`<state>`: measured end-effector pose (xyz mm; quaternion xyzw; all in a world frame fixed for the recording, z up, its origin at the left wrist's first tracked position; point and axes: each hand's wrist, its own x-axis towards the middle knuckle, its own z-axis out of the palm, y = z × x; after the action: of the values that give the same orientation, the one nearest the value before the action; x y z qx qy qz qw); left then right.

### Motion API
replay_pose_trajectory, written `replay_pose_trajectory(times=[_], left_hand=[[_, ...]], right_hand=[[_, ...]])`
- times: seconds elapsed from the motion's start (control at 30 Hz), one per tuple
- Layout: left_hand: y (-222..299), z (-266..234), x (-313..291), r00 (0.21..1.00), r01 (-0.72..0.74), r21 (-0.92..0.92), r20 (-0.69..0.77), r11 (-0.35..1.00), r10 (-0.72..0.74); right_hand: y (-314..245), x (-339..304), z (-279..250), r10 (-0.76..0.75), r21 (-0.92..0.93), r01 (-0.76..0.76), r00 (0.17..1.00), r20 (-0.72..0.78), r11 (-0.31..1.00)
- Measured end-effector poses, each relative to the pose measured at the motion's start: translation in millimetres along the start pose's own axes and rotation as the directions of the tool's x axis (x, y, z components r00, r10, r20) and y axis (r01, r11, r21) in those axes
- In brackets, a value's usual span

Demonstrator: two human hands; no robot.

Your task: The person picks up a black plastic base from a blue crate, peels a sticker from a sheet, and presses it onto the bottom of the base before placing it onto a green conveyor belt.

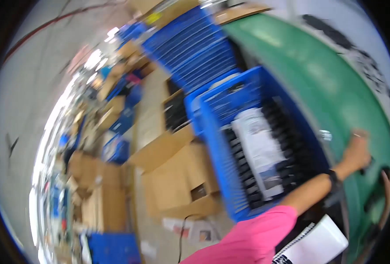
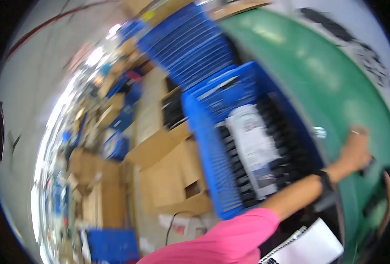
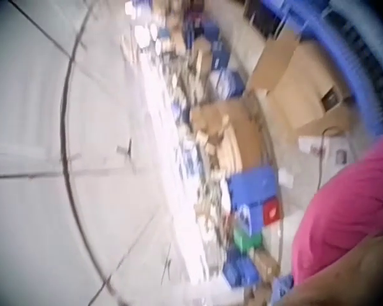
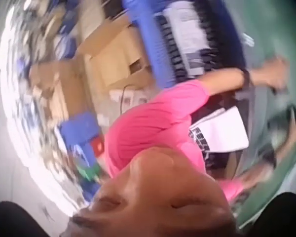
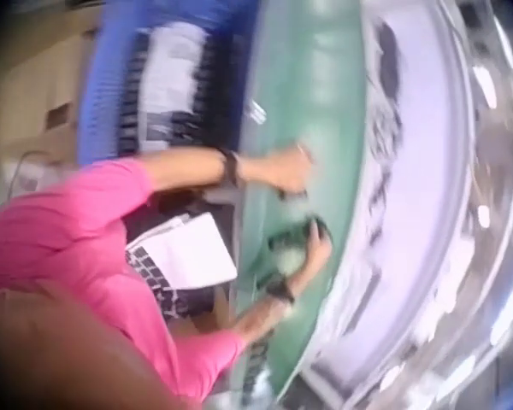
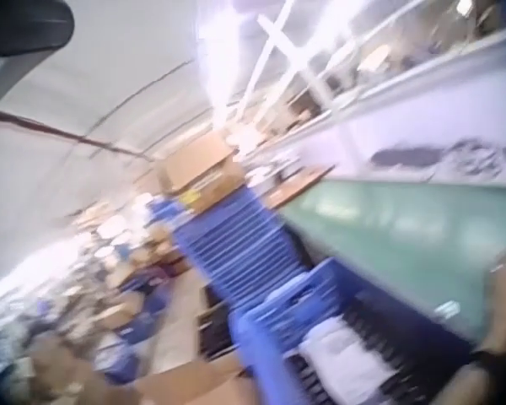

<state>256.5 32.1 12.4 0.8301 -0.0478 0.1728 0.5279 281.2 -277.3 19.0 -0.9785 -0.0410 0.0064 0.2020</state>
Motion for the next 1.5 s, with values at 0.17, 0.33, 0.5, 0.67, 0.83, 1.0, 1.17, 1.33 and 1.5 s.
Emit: replay_pose_trajectory(times=[0.17,0.33,0.5,0.67,0.83,1.0,1.17,1.33,1.5], left_hand=[[-38,-40,-3,0.974,-0.204,0.338,-0.027,0.919,0.226],[-30,-29,-5,0.961,-0.277,0.256,0.069,0.926,0.268],[-31,-24,-9,0.939,-0.345,0.288,0.103,0.894,0.329],[-37,-31,1,0.900,-0.432,0.429,0.254,0.793,0.353],[-76,-60,73,0.891,-0.453,0.534,0.246,0.714,0.382],[-100,-48,71,0.822,-0.518,0.629,0.181,0.579,0.539],[-62,-62,-8,0.717,-0.668,0.549,0.293,0.502,0.633],[-29,-61,-89,0.643,-0.742,0.529,0.385,0.412,0.662],[-23,-42,-103,0.695,-0.692,0.544,0.328,0.474,0.640]], right_hand=[[-122,-13,23,-0.057,-0.062,0.037,0.928,-0.367,0.997],[-105,-55,5,0.101,-0.123,-0.190,0.849,-0.518,0.974],[-91,-145,-47,0.279,0.436,-0.068,0.854,-0.439,0.897],[-76,-320,-52,0.324,0.743,0.184,0.814,-0.483,0.644],[-22,-547,21,0.704,0.814,-0.172,0.617,-0.350,0.555],[22,-715,193,0.994,0.745,-0.659,0.071,-0.081,0.108],[15,-732,286,0.989,-0.029,-0.997,0.074,-0.129,0.071],[35,-707,337,0.998,0.019,-1.000,0.008,-0.069,0.009],[40,-693,365,0.988,0.097,-0.985,-0.148,-0.041,-0.143]])
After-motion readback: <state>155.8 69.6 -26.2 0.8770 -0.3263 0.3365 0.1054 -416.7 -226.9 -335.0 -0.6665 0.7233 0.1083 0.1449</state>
